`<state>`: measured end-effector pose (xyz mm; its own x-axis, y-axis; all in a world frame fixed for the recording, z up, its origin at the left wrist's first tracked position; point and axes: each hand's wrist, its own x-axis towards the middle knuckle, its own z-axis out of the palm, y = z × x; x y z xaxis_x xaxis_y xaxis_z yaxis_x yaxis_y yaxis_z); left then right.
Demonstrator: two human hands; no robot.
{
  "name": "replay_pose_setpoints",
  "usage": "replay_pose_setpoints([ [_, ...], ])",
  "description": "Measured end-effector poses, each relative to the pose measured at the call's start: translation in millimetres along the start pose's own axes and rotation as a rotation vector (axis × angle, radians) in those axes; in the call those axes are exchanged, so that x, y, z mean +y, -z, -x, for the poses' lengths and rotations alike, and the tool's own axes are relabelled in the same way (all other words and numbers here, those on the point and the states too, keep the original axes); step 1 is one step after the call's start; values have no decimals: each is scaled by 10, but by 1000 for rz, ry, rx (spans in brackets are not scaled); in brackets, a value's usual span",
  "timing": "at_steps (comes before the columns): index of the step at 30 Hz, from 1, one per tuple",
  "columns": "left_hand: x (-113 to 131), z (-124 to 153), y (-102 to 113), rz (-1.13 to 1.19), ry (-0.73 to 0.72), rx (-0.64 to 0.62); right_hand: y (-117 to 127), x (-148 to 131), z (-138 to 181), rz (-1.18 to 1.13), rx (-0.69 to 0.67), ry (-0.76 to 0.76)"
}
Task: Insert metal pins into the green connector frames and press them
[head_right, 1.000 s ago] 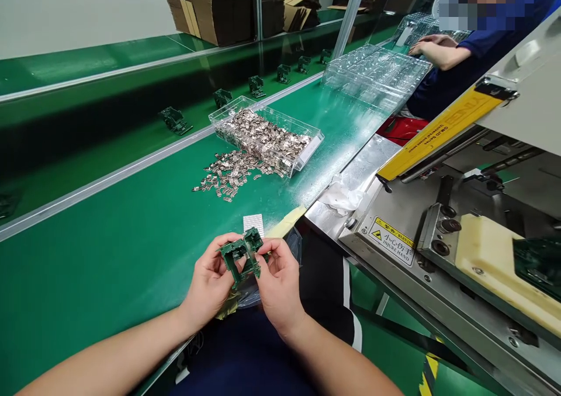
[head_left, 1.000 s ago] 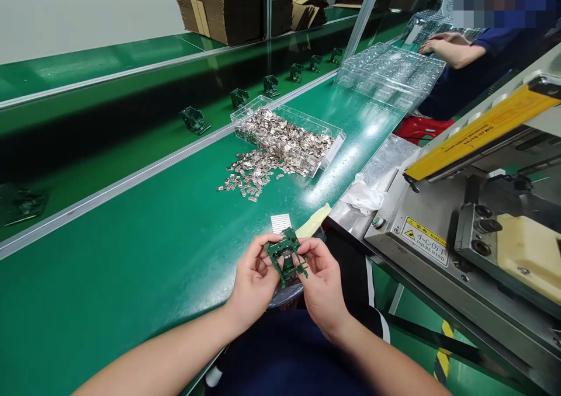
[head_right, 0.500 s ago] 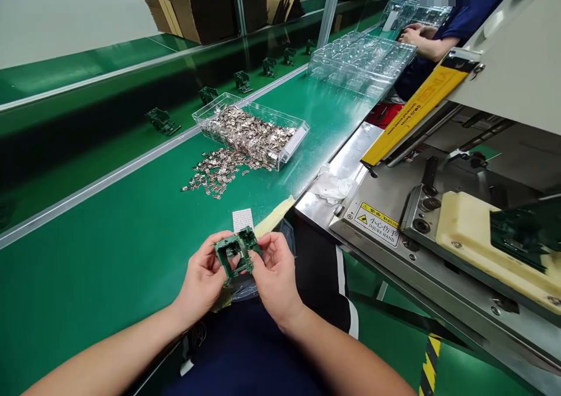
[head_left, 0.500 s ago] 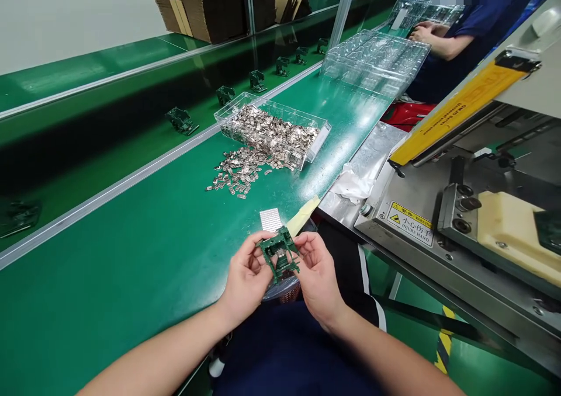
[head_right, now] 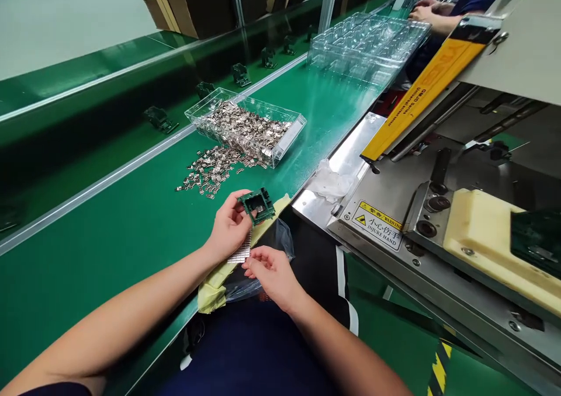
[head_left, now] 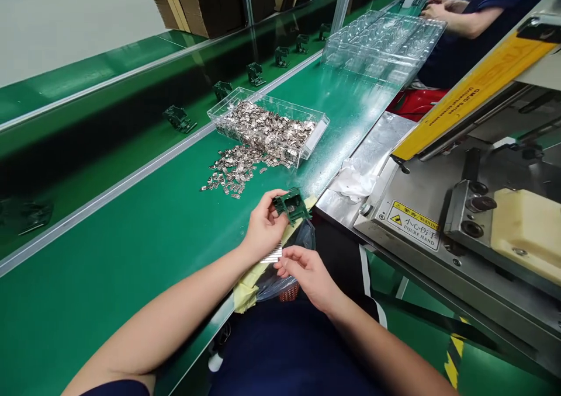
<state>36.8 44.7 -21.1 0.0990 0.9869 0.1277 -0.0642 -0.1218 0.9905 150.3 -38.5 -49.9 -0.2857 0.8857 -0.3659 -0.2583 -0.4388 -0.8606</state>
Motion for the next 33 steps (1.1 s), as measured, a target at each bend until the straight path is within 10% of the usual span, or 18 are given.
replay_pose_setpoints([
  [17, 16, 38, 17, -170, 30, -67, -146, 112, -39, 211, 102, 54],
  [33, -30, -20, 32, 82, 44, 31, 323, 341, -187, 513, 151, 41],
])
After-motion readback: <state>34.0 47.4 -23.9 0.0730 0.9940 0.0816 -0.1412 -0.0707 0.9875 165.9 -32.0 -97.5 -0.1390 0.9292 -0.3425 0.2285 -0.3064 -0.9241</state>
